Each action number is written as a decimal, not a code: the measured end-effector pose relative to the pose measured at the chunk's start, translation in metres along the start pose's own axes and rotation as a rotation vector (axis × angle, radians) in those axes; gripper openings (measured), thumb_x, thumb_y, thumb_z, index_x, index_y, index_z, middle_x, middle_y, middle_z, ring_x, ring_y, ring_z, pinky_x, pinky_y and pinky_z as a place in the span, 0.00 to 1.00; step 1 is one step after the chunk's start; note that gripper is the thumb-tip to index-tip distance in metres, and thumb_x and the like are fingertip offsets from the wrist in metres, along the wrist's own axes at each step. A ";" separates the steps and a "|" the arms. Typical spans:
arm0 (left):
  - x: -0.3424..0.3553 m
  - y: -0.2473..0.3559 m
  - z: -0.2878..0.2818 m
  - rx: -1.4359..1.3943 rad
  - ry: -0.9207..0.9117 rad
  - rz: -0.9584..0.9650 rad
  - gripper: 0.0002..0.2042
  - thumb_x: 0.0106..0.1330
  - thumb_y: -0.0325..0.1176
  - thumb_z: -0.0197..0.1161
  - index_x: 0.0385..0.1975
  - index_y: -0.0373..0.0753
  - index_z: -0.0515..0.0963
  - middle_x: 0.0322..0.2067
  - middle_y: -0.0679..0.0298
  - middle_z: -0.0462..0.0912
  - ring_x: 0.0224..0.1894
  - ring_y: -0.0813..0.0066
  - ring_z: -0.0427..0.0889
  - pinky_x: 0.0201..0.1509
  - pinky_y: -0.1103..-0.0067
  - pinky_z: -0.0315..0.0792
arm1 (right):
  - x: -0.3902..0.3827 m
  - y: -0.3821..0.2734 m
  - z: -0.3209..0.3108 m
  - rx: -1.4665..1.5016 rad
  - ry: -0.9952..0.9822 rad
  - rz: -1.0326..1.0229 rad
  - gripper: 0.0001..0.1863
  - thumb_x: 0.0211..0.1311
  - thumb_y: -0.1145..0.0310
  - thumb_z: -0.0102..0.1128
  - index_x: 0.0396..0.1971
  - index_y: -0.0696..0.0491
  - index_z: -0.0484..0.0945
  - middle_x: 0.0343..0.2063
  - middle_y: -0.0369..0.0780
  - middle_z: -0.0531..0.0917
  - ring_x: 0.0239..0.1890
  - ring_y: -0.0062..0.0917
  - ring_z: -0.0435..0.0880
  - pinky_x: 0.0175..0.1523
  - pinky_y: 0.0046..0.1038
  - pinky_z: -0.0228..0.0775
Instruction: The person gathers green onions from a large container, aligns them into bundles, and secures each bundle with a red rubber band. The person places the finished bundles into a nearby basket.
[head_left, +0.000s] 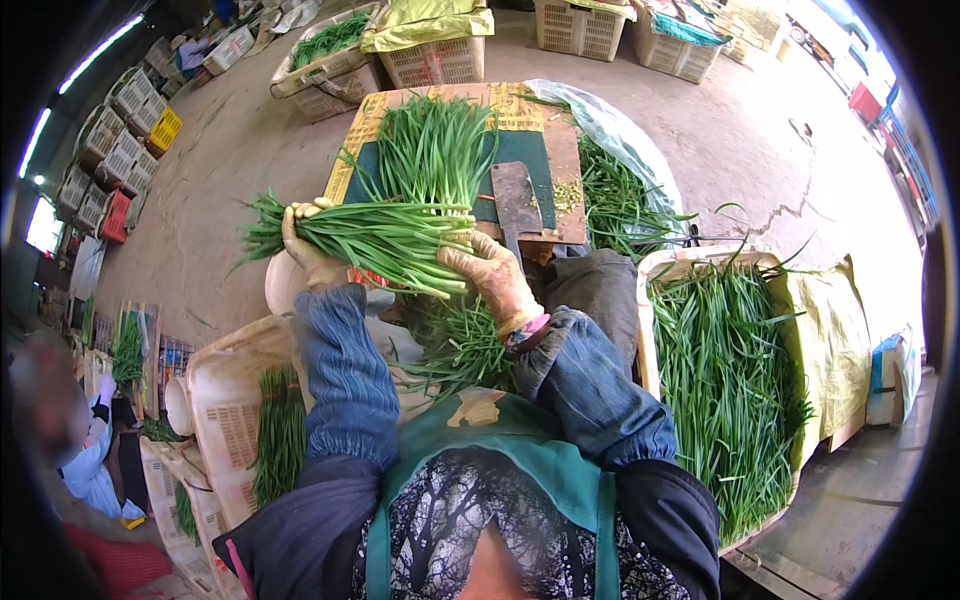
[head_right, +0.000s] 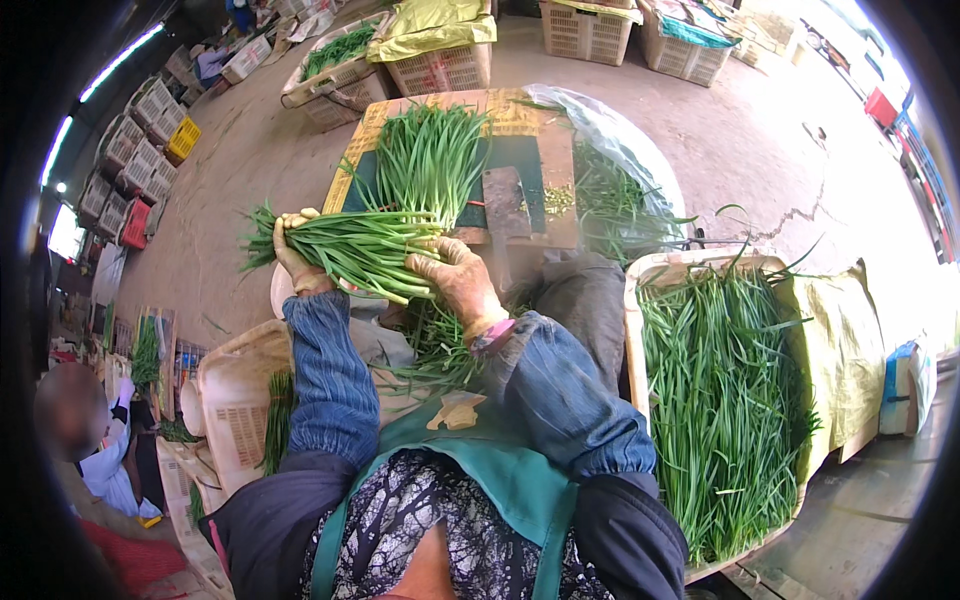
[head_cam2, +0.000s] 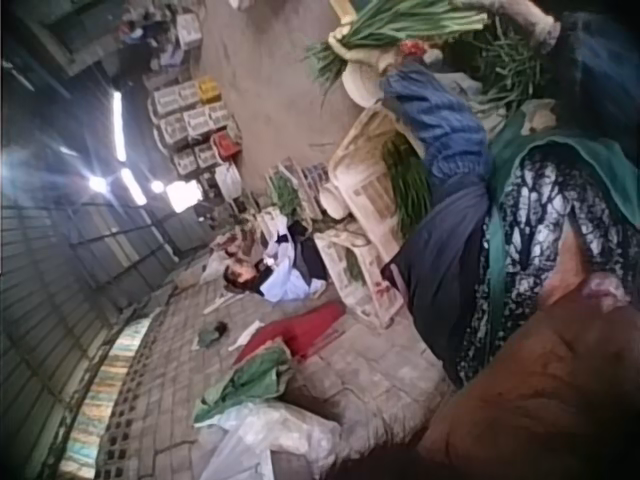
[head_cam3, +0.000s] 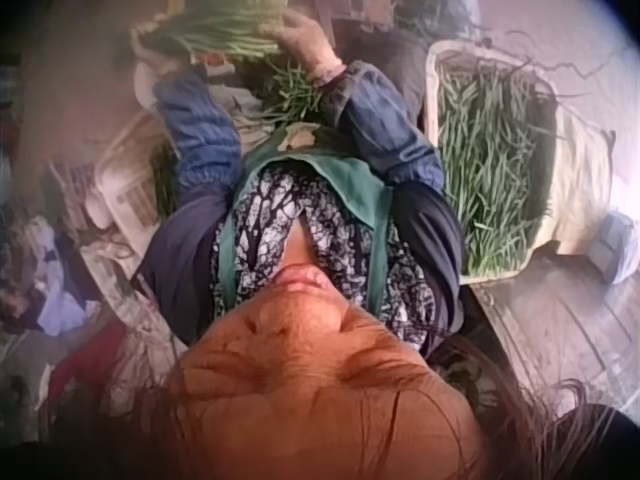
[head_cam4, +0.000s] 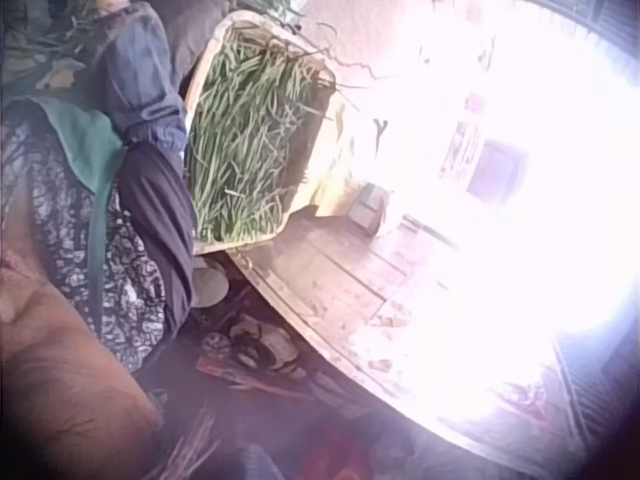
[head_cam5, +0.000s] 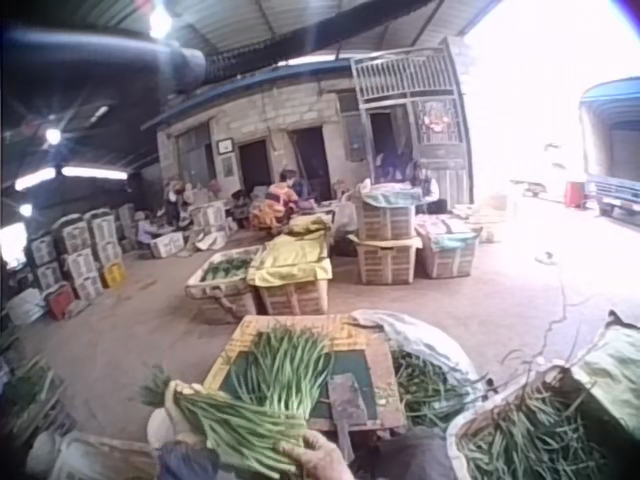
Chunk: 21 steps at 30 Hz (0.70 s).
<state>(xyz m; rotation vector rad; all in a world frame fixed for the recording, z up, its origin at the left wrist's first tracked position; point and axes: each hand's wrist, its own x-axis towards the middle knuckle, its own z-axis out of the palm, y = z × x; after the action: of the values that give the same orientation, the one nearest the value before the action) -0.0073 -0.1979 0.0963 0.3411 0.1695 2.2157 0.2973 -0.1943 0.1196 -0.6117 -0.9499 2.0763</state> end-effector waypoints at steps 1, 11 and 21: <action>-0.003 -0.007 0.000 0.018 -0.006 0.043 0.09 0.68 0.33 0.58 0.24 0.42 0.74 0.22 0.72 0.75 0.28 0.78 0.76 0.47 0.77 0.75 | 0.003 0.004 -0.003 0.019 0.021 -0.018 0.17 0.64 0.73 0.66 0.50 0.62 0.77 0.44 0.41 0.84 0.44 0.23 0.84 0.48 0.24 0.78; -0.015 -0.011 0.036 0.028 -0.010 0.119 0.09 0.67 0.32 0.60 0.24 0.41 0.72 0.22 0.72 0.73 0.26 0.79 0.72 0.50 0.77 0.74 | 0.012 0.019 -0.077 -0.405 0.029 -0.284 0.13 0.60 0.68 0.70 0.40 0.60 0.80 0.36 0.41 0.84 0.39 0.21 0.82 0.47 0.24 0.73; -0.014 0.017 0.031 0.108 0.033 0.160 0.09 0.68 0.31 0.58 0.25 0.40 0.72 0.21 0.70 0.73 0.27 0.76 0.73 0.51 0.74 0.74 | -0.024 -0.021 -0.060 -0.547 -0.012 -0.460 0.24 0.60 0.59 0.69 0.54 0.54 0.80 0.54 0.43 0.79 0.58 0.31 0.77 0.64 0.32 0.67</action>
<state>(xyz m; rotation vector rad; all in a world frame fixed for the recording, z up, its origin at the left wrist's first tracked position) -0.0027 -0.2192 0.1273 0.3887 0.2890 2.3766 0.3610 -0.1783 0.1025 -0.5808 -1.5234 1.4154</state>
